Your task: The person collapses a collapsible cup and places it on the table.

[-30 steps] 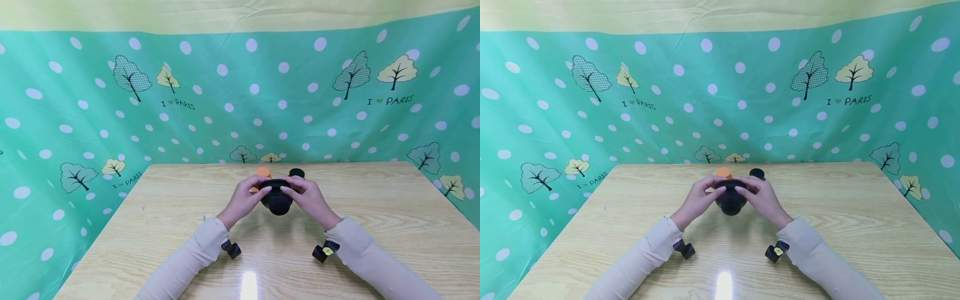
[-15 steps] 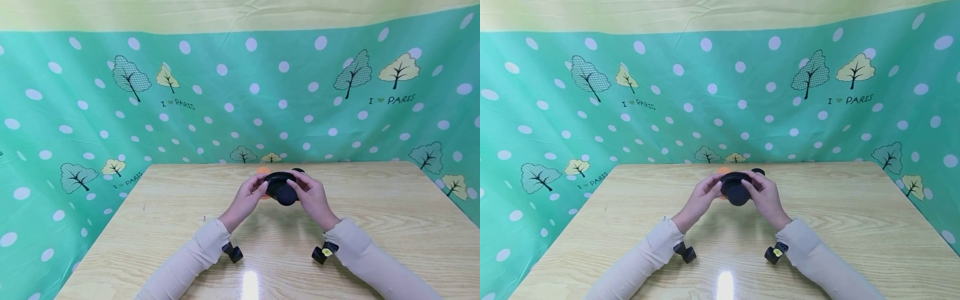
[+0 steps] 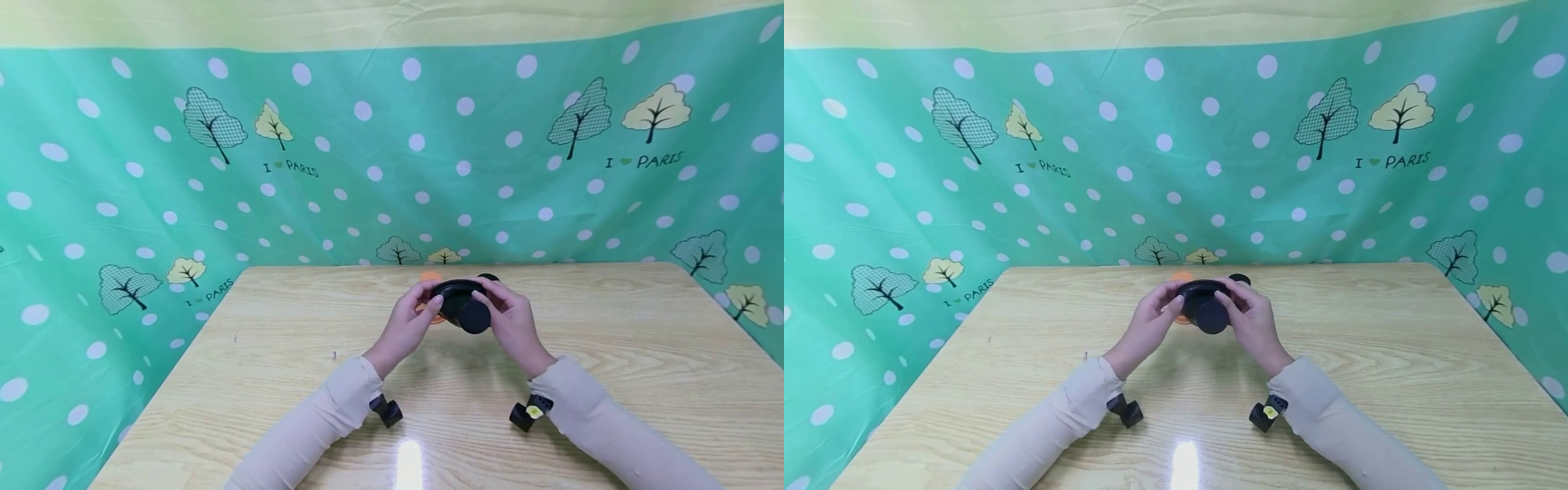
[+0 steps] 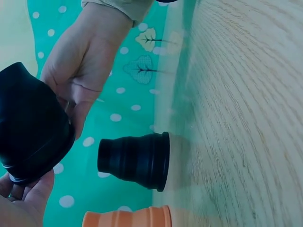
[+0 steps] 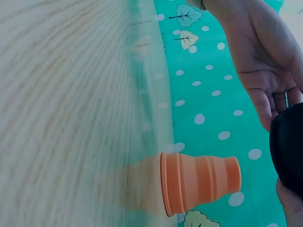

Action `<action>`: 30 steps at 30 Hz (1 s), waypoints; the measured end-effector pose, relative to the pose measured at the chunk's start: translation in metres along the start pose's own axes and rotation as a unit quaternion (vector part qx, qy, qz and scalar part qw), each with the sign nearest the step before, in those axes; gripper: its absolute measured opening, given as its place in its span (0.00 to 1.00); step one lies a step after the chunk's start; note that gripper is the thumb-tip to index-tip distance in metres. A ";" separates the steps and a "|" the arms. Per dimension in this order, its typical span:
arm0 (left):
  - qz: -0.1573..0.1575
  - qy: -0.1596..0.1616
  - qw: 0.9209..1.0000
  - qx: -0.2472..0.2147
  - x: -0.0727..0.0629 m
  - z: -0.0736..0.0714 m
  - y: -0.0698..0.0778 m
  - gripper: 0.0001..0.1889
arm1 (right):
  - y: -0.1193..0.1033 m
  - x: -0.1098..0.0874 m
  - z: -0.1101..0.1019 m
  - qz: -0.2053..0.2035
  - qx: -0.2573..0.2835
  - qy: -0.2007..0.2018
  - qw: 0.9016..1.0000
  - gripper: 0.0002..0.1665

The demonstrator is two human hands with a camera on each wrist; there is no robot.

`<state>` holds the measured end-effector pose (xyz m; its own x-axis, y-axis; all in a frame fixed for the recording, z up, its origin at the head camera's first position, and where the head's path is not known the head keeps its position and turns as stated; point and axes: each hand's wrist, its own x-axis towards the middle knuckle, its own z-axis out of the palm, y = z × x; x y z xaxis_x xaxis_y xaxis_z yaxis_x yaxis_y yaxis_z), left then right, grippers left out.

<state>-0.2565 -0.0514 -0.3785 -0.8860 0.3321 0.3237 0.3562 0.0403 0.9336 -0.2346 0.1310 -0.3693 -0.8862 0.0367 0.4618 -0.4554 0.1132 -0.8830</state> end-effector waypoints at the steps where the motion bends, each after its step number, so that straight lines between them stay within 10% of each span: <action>1: 0.000 0.004 1.000 0.003 -0.001 0.001 0.004 0.15 | -0.001 0.000 0.000 0.001 0.003 0.001 1.000 0.16; 7: 0.009 0.021 0.999 0.025 -0.005 0.007 0.025 0.12 | 0.007 -0.001 0.001 -0.006 0.005 0.005 1.000 0.15; 15: 0.019 0.057 0.998 0.016 0.003 0.002 -0.003 0.14 | 0.025 0.001 0.001 -0.006 0.000 -0.007 1.000 0.16; 30: 0.006 0.054 0.999 0.000 0.005 -0.009 0.003 0.17 | 0.019 0.001 -0.007 0.046 0.008 -0.100 0.994 0.16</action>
<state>-0.2631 -0.0581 -0.3728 -0.9087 0.2285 0.3493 0.3667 0.0373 0.9296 -0.2436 0.1405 -0.3847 -0.9228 -0.1528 0.3537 -0.3709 0.1031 -0.9229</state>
